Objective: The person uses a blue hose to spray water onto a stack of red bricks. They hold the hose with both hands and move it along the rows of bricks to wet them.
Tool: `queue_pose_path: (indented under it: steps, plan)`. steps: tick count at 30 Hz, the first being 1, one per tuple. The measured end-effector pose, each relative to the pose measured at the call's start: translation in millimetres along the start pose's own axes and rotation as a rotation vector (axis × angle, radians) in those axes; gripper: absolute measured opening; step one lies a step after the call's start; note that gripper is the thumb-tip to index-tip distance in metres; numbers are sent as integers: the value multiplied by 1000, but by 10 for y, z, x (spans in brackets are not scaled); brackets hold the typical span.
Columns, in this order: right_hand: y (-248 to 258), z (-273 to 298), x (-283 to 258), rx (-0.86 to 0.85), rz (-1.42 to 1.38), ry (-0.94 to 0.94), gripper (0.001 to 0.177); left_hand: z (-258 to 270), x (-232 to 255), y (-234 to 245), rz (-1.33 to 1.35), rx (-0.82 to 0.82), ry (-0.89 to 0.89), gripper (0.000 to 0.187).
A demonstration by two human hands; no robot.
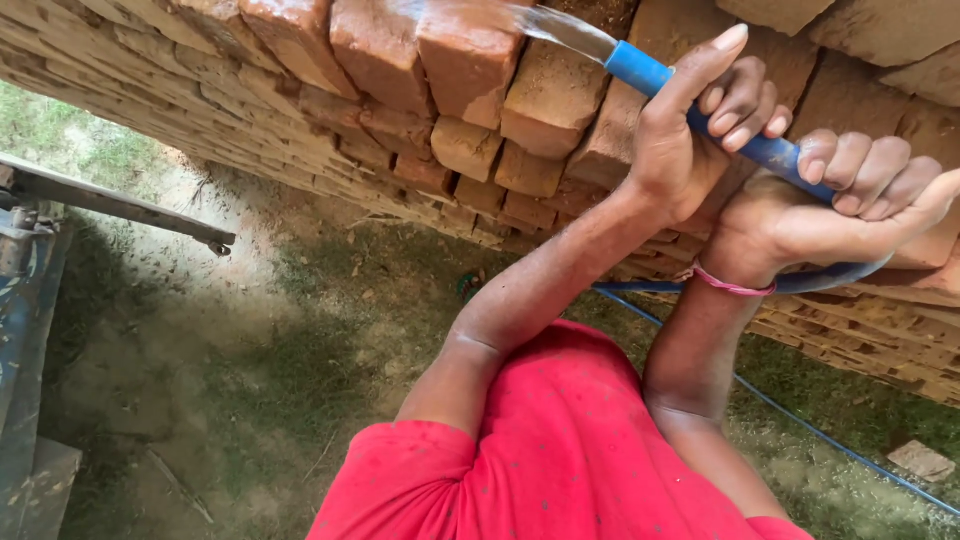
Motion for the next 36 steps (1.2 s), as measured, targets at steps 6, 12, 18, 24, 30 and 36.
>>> queue_pose_path:
  steps: [6, 12, 18, 24, 30, 36]
  plan:
    - [-112, 45, -8, 6, -2, 32, 46, 19, 13, -11, 9, 6, 12, 51]
    - [-233, 121, -25, 18, 44, 72, 46, 22, 7, 1, 19, 10, 40, 52]
    - [-116, 84, -69, -32, -1, 84, 42, 32, -36, 15, 5, 37, 61, 52]
    - [-14, 38, -93, -32, -23, 52, 37, 64, -81, 47, -27, 54, 52, 51]
    - [195, -62, -204, -42, -38, 58, 40, 90, -199, 49, -9, 99, 79, 47]
    - [117, -87, -155, -65, 27, 31, 39, 79, -186, 61, -14, 48, 46, 47]
Point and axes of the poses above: each hand's wrist, its own z-axis away from the middle knuckle, its own y-axis out of the back of the hand, x = y × z, the point moved 10 cm from there along -z, towards the middle knuckle, and after that the axes turned 4 degrees about -y, right-handed, at the moved point
